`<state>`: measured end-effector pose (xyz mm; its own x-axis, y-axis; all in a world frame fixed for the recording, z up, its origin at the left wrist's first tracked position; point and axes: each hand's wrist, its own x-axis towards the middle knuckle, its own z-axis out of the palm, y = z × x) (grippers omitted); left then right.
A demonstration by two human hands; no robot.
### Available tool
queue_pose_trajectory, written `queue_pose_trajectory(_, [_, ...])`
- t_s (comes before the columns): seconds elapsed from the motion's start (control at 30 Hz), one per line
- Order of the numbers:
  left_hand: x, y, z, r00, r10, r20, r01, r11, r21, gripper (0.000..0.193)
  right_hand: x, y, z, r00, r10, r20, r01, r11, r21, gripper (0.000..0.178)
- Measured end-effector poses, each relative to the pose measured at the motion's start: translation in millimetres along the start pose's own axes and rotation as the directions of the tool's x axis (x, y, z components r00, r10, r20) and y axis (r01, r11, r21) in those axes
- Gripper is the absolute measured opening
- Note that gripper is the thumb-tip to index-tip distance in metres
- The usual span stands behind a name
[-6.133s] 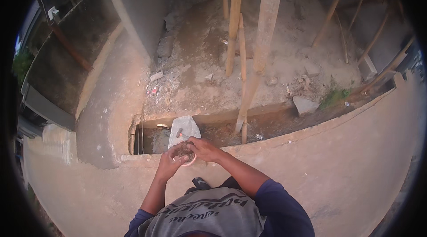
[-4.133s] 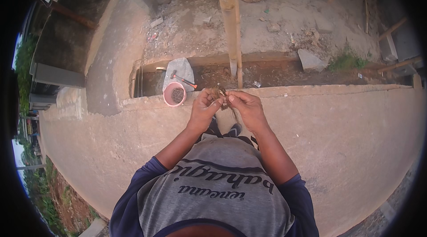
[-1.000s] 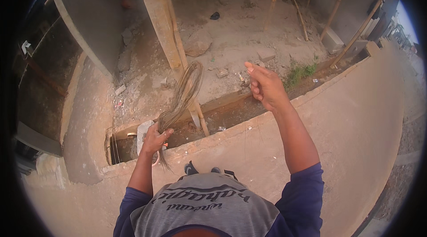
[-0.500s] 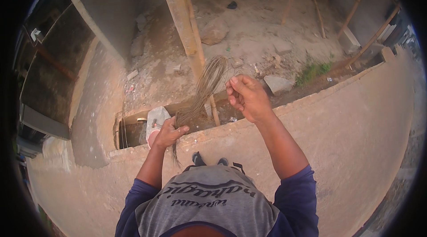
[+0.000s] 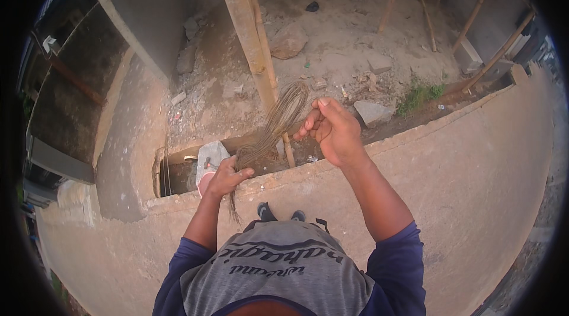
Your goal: The person assembles bamboo scaffolding by hand-tying bamboo poles together using wire and pliers. They repeatedly measure, cut, and twist wire to secure joints between vertical and horizontal bamboo poles at a construction site.
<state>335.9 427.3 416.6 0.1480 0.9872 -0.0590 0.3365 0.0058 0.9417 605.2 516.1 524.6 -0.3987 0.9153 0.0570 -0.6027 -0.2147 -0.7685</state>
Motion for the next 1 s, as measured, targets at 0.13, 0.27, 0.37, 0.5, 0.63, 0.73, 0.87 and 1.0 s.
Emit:
queue_pose_trajectory(0.13, [9, 5, -6, 0.994, -0.086, 0.068, 0.074, 0.985, 0.157, 0.055, 20, -10, -18, 0.977, 0.051, -0.207, -0.079, 0.988, -0.13, 0.012])
queue_pose_trajectory(0.27, [6, -7, -7, 0.992, -0.108, 0.061, 0.091, 0.97, 0.227, 0.052, 55, -46, -65, 0.934, -0.033, -0.355, -0.094, 0.938, -0.334, 0.015])
queue_pose_trajectory(0.37, [-8, -24, -16, 0.989, -0.148, 0.033, 0.136, 0.962, 0.235, 0.048, 67, -91, -86, 0.898, -0.14, -0.417, -0.113, 0.842, -0.527, 0.016])
queue_pose_trajectory(0.5, [-61, -96, -49, 0.975, -0.18, -0.127, 0.209, 0.937, 0.278, 0.045, 56, -214, -173, 0.748, -0.46, -0.478, 0.056, 0.761, -0.646, 0.015])
queue_pose_trajectory(0.63, [-91, -109, -50, 0.94, -0.164, -0.298, 0.193, 0.979, 0.07, 0.041, 45, -162, -133, 0.784, -0.307, -0.54, -0.036, 0.845, -0.533, 0.018])
queue_pose_trajectory(0.73, [-76, -72, -40, 0.951, -0.226, -0.212, 0.226, 0.974, -0.024, 0.04, 33, -65, -94, 0.885, -0.069, -0.46, -0.17, 0.873, -0.458, 0.02])
queue_pose_trajectory(0.87, [-63, -50, -27, 0.972, -0.186, -0.144, 0.185, 0.983, -0.023, 0.04, 17, 29, -47, 0.907, 0.253, -0.338, -0.32, 0.934, -0.161, 0.04])
queue_pose_trajectory(1.0, [-60, -42, -22, 0.962, -0.251, -0.105, 0.255, 0.967, 0.026, 0.043, 9, 57, -16, 0.908, 0.407, -0.095, -0.414, 0.907, -0.069, 0.036])
